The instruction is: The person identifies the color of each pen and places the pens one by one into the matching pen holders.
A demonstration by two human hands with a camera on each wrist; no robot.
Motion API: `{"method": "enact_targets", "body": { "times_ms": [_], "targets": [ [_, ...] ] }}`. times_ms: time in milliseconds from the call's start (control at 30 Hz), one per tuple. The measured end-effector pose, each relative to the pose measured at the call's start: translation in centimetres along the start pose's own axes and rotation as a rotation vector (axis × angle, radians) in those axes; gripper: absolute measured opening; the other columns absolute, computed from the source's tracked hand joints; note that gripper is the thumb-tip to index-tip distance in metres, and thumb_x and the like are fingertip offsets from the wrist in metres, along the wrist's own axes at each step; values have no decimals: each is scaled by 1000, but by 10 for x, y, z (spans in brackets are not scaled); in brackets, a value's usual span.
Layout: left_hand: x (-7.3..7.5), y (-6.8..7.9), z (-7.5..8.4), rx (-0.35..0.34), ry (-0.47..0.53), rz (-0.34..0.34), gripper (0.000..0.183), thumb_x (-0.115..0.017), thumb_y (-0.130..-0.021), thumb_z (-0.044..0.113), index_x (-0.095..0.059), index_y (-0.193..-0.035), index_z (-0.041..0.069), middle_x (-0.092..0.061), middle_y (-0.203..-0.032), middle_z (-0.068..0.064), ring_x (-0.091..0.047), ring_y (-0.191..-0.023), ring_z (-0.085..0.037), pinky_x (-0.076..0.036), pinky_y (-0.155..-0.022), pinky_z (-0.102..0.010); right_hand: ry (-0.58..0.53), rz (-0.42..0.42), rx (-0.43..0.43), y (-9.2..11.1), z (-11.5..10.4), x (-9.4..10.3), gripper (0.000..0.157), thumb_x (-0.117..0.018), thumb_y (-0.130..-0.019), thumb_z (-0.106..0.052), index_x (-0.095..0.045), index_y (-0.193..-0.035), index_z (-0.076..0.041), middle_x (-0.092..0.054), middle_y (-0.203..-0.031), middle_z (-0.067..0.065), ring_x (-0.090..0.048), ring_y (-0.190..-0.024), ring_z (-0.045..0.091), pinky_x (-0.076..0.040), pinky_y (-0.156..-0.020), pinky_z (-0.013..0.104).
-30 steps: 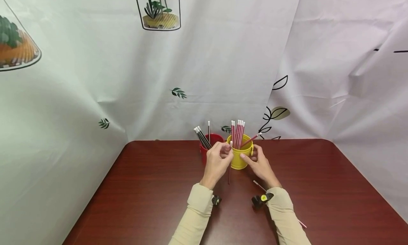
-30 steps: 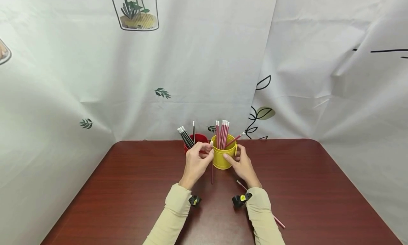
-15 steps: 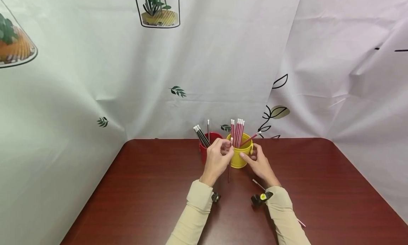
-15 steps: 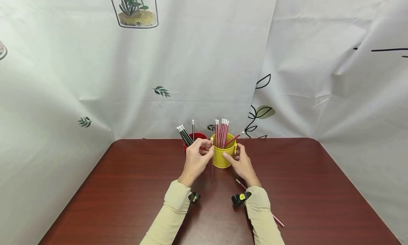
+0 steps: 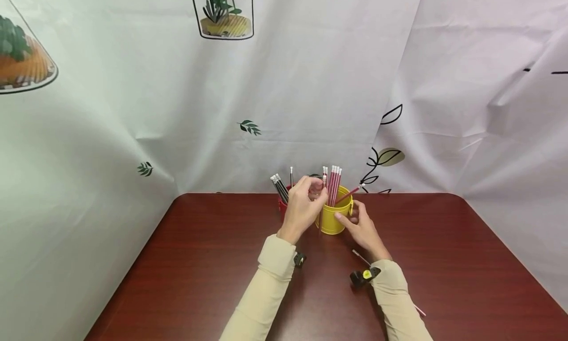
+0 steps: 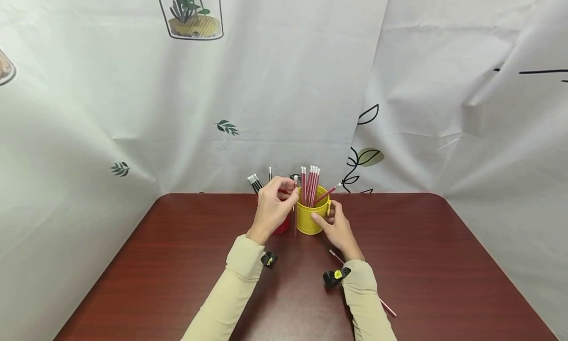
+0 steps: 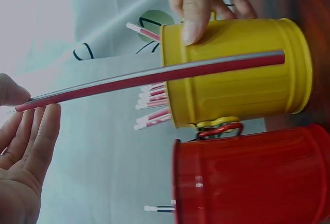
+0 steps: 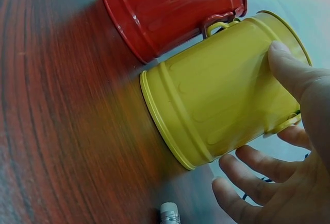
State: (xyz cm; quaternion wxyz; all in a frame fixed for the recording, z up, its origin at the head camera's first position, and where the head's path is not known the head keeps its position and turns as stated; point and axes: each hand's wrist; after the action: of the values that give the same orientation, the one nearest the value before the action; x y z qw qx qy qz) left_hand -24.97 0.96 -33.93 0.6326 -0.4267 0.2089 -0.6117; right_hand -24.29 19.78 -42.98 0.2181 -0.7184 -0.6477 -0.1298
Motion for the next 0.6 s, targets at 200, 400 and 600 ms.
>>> {"method": "enact_targets", "body": {
  "times_ms": [200, 400, 600],
  "targets": [
    [0, -20, 6, -24, -6, -13, 9, -62, -81, 2, -61, -89, 0, -58, -82, -6, -60, -70, -11, -50, -64, -13, 7, -7, -7, 0, 0, 1, 72, -63, -82, -48, -29, -136, -14, -55, -113, 16, -57, -99, 28, -47, -82, 39],
    [0, -42, 12, -57, 11, -4, 9, -62, -82, 3, -60, -90, 0, -59, -83, -7, -60, -73, -12, -50, -64, -13, 15, -2, -1, -1, -1, 1, 71, -63, -82, -48, -29, -135, -15, -54, -112, 16, -57, -99, 28, -47, -82, 39],
    [1, -56, 14, -74, 6, 3, 8, -61, -82, 3, -60, -89, -1, -59, -83, -8, -60, -74, -13, -50, -65, -12, 22, -10, -16, 0, 0, 2, 73, -62, -81, -50, -29, -135, -15, -54, -112, 15, -56, -100, 28, -47, -82, 39]
  ]
}}
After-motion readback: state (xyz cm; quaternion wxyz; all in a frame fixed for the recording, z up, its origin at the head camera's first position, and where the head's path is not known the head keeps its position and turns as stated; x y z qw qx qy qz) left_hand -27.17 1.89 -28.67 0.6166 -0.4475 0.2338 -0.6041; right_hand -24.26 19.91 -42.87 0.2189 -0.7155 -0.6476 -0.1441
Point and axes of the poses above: each hand's wrist, its own y-axis away from the middle knuckle, its own x-axis out of the back of the hand, z = x × y
